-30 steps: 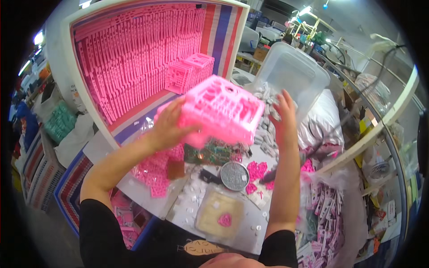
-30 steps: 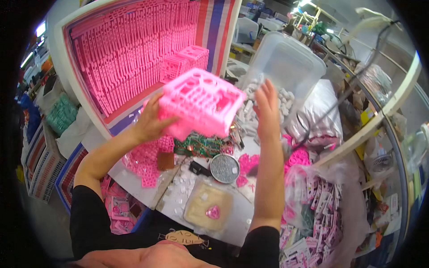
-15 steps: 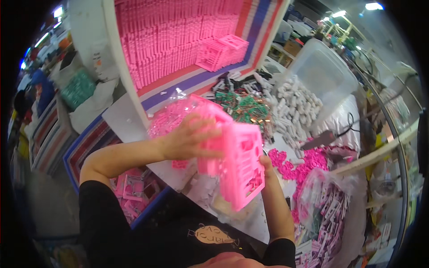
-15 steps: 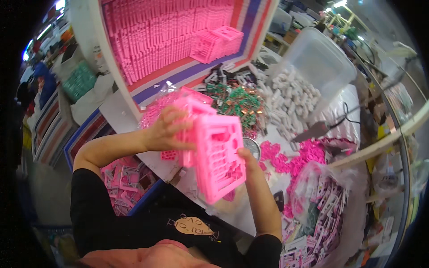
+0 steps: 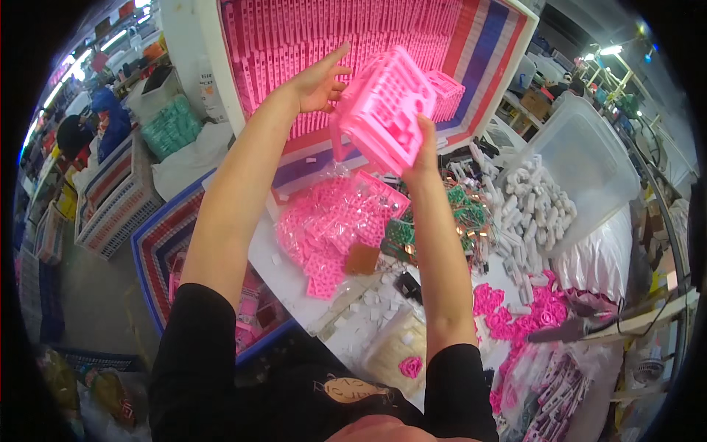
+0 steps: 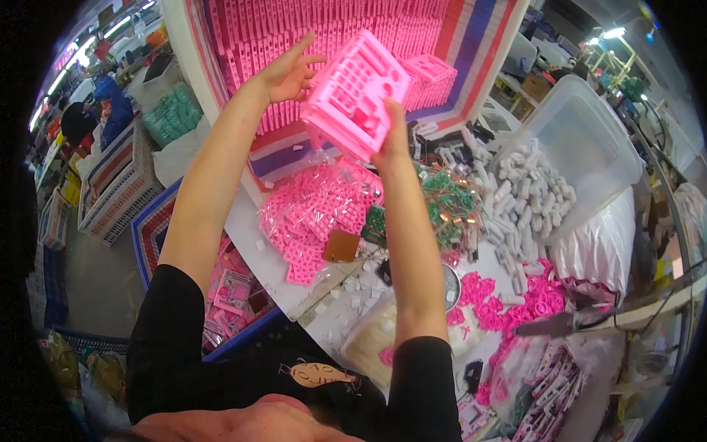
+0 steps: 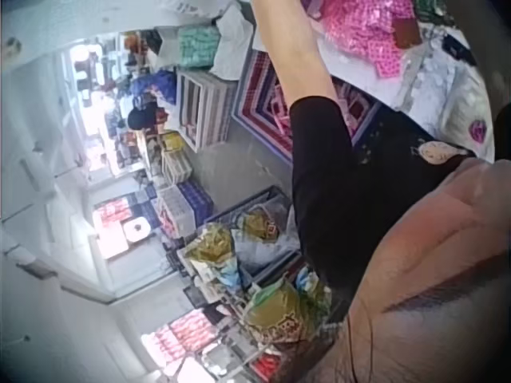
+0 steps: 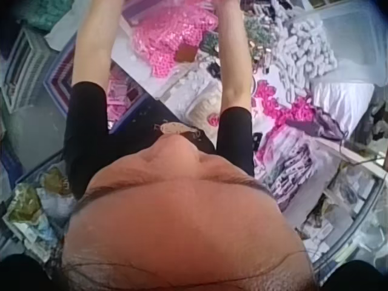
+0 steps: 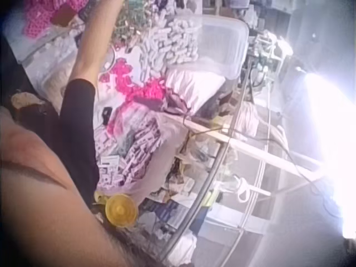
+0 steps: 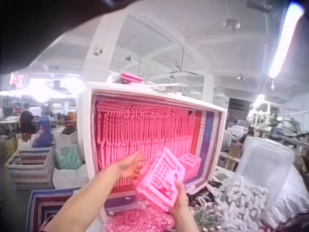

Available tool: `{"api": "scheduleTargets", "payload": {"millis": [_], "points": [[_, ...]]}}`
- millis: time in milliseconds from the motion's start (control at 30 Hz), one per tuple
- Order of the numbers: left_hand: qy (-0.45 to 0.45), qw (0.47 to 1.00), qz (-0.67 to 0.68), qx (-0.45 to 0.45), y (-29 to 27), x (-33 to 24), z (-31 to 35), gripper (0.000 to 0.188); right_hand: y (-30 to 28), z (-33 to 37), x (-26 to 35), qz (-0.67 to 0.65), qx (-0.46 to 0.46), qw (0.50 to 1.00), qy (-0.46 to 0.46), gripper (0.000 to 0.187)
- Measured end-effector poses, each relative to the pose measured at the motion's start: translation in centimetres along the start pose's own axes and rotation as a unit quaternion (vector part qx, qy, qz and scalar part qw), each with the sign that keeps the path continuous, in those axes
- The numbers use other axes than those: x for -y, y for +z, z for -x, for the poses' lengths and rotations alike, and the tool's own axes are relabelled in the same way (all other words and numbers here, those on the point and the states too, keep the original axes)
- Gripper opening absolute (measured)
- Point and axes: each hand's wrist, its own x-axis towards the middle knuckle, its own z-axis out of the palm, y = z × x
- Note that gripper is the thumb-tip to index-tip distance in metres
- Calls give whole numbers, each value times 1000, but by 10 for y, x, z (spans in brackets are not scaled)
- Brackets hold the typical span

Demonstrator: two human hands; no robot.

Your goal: Assembling pink toy vending machines by installing internal components like circuit boards and mechanical parts using an electric screwdriver.

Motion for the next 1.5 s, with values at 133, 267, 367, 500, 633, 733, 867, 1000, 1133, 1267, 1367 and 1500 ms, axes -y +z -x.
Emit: {"api": "scheduleTargets", "payload": {"millis": [133, 267, 367, 500, 633, 733, 867, 1000, 1133, 1267, 1367, 1500], "points": [[-23, 999, 35, -17, 3, 8, -41, 70, -34, -78, -41, 109, -7, 993, -43, 63], [-95, 991, -25, -91, -73, 51, -70, 68, -17, -100, -103, 136, -172, 970, 108, 57], [-164, 976, -64, -131, -122, 105, -105, 67, -66, -122, -150, 93, -151, 981, 80, 60], [-245, 945, -154, -153, -174, 145, -151, 65, -129, -133, -204, 178, -223, 958, -34, 72], [-256, 930, -204, -169, -152, 147, -154, 58, -146, -121, -223, 302, -316, 894, 99, 129], [-207, 951, -201, -110, -148, 134, -131, 67, -77, -106, -214, 386, -339, 844, 156, 137], [-102, 779, -604, -131, -124, 124, -148, 65, -68, -115, -213, 252, -314, 910, 96, 123], [-86, 712, -647, -259, -139, 130, -152, 35, -67, -86, -194, 218, -124, 967, 39, 99], [-102, 639, -748, -149, -151, 142, -126, 38, -38, -39, -172, 294, -102, 942, 126, 73], [-66, 740, -630, -226, -68, 135, -119, 45, -78, -46, -172, 344, -201, 916, 47, 41], [-15, 766, -604, -221, -100, 89, -85, 60, 2, -25, -154, 210, -177, 961, 14, 28], [36, 901, -433, 10, -10, 48, -4, 50, -16, 55, -80, 169, -111, 978, -46, 29]]}}
